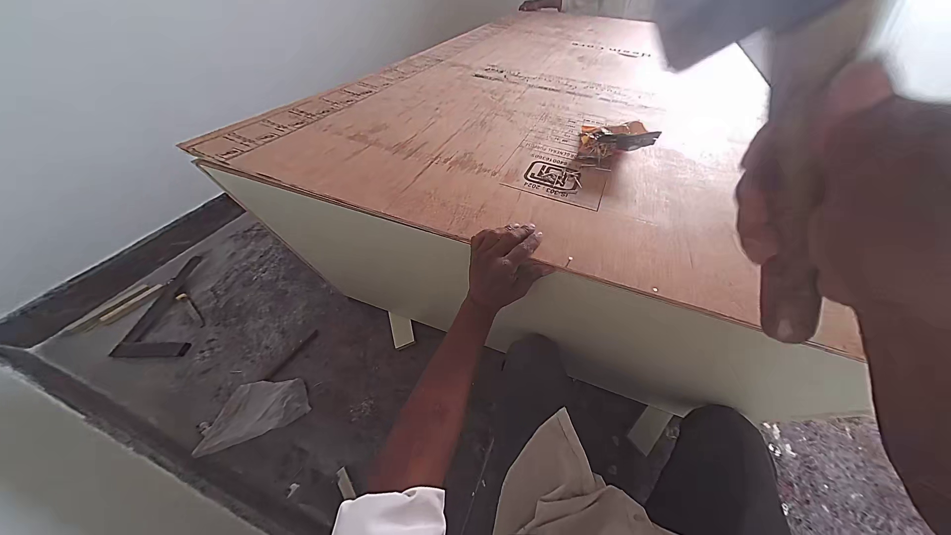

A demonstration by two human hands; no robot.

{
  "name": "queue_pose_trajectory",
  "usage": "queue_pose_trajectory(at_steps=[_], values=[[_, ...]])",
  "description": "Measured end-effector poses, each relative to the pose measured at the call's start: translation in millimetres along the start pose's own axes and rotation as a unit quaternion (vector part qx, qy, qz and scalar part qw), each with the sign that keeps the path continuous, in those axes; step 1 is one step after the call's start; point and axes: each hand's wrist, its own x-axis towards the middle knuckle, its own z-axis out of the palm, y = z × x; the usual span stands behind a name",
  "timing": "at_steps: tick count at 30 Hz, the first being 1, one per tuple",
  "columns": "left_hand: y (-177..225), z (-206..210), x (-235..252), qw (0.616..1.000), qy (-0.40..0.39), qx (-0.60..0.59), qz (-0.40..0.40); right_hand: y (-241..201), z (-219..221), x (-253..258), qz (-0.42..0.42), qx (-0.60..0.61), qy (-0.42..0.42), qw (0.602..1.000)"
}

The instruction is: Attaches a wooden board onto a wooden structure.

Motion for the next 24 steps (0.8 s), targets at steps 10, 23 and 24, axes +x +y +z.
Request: queue_pose_trajectory(at_steps=[10,23,24], values=[[-4,0,2,1.000,-0.008,-0.001,-0.001,68,41,-7,0.331,-0.163,-0.239,0.898],[2,-4,-1,1.000,-0.031,0.001,-0.005,52,42,-13,0.242,-0.238,-0.258,0.904],[1,-4,-1,1.000,-0.031,-0.001,0.000,58,43,-12,0.272,-0.251,-0.284,0.884]])
